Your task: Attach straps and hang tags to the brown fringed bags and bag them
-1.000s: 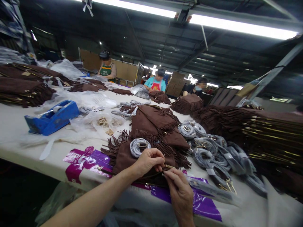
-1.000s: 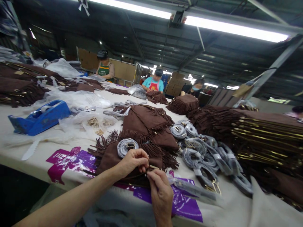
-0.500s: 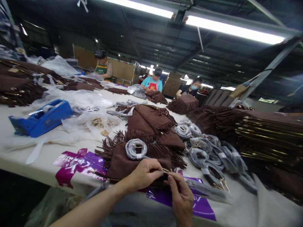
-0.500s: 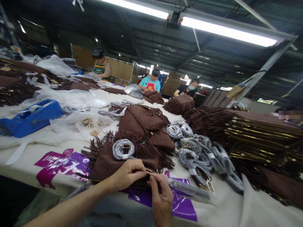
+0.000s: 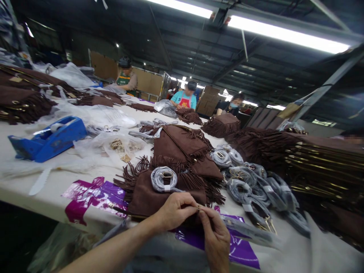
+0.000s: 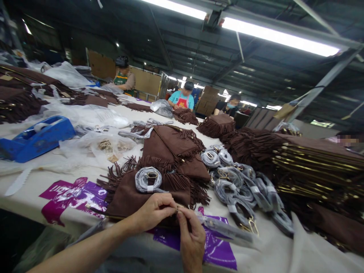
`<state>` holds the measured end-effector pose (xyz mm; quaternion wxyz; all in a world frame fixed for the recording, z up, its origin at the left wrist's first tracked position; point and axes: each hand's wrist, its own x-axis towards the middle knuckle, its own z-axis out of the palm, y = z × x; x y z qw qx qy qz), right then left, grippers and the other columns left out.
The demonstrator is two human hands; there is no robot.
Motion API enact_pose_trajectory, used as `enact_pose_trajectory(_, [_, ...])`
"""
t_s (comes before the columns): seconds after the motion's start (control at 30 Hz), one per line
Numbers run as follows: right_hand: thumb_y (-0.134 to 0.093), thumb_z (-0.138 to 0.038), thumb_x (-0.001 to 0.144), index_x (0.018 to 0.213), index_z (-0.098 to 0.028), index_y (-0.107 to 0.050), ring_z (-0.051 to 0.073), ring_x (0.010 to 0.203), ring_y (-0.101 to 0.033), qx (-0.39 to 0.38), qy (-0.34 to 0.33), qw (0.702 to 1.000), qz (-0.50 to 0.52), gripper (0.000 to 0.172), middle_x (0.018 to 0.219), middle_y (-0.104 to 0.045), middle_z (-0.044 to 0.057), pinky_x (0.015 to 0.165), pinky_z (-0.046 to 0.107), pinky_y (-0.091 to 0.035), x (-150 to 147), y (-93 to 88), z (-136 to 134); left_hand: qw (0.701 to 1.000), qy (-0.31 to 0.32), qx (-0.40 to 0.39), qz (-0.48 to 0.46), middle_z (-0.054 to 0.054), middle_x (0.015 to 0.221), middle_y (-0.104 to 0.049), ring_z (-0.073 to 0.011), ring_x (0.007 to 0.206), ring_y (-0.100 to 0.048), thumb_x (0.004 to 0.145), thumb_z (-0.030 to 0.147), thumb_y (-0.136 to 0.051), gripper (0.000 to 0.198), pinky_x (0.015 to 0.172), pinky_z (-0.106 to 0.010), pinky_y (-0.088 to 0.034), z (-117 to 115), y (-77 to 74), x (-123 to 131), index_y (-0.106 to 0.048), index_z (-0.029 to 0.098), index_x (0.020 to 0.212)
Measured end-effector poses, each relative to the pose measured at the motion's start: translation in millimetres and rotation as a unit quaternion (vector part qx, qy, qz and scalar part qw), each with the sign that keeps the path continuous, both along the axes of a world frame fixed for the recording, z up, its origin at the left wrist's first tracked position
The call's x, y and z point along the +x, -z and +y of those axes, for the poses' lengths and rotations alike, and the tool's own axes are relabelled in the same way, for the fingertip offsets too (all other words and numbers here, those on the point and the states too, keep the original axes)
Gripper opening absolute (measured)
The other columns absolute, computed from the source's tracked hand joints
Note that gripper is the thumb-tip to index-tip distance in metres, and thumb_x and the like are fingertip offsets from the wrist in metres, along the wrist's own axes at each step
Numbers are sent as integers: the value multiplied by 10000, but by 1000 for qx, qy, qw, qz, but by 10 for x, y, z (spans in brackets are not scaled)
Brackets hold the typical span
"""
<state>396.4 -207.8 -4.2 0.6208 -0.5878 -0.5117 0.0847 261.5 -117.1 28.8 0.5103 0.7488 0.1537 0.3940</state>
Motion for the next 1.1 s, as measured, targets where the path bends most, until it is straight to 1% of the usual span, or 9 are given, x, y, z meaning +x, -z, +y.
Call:
enact_pose_trajectory(0.1, [-629, -305, 866, 908, -224, -733, 178, 826, -704, 11, 6, 999, -40, 139, 902, -757, 30, 744, 250, -578, -16, -12, -2, 1000, -7, -3, -4, -4, 684, -604, -112, 671, -532, 804, 129, -589, 137, 660, -205, -387, 1, 15, 10, -696, 132, 718])
enact_pose_trajectory(0.2, [-608, -278, 883, 927, -225, -723, 170, 835, -707, 26, 13, 995, -92, 133, 913, -755, 26, 774, 244, -567, -37, -11, -16, 1000, -10, 13, -3, -12, 693, -615, -116, 680, -540, 804, 115, -573, 147, 659, -206, -390, 2, 39, 6, -695, 127, 721])
enact_pose_trajectory(0.4, [-589, -241, 895, 914, -230, -695, 148, 815, -689, 52, 27, 985, -163, 108, 900, -737, 12, 782, 226, -535, -64, 15, -10, 997, -35, 62, -4, 6, 649, -561, -103, 634, -495, 756, 64, -543, 145, 618, -205, -357, -10, 90, -12, -638, 128, 667])
enact_pose_trajectory(0.57, [-562, -238, 914, 897, -235, -670, 141, 800, -670, 42, 15, 986, -160, 109, 867, -714, 0, 759, 219, -520, -68, -4, 4, 996, -41, 81, -5, 13, 639, -530, -104, 628, -469, 755, 62, -529, 149, 606, -211, -338, -12, 125, 5, -598, 135, 645])
enact_pose_trajectory(0.73, [-553, -273, 917, 847, -229, -658, 148, 748, -646, 10, 1, 988, -156, 133, 812, -687, 0, 691, 218, -505, -64, -5, -10, 993, -28, 111, 1, 16, 627, -511, -101, 616, -451, 748, 58, -517, 150, 604, -212, -328, 10, 157, 2, -554, 139, 628])
enact_pose_trajectory(0.83, [-550, -292, 916, 841, -228, -656, 147, 743, -640, -5, -2, 988, -152, 145, 807, -683, -3, 684, 214, -500, -55, 3, -22, 991, -21, 132, 3, 14, 628, -514, -101, 615, -448, 747, 63, -512, 144, 612, -212, -330, 18, 170, -11, -546, 140, 630])
enact_pose_trajectory(1.1, [-543, -305, 915, 795, -220, -640, 156, 719, -624, -22, -10, 989, -149, 177, 766, -660, -2, 667, 230, -494, -59, -22, -42, 990, -16, 137, 14, 9, 624, -503, -108, 616, -451, 754, 74, -499, 154, 606, -218, -328, -11, 127, -41, -540, 147, 625])
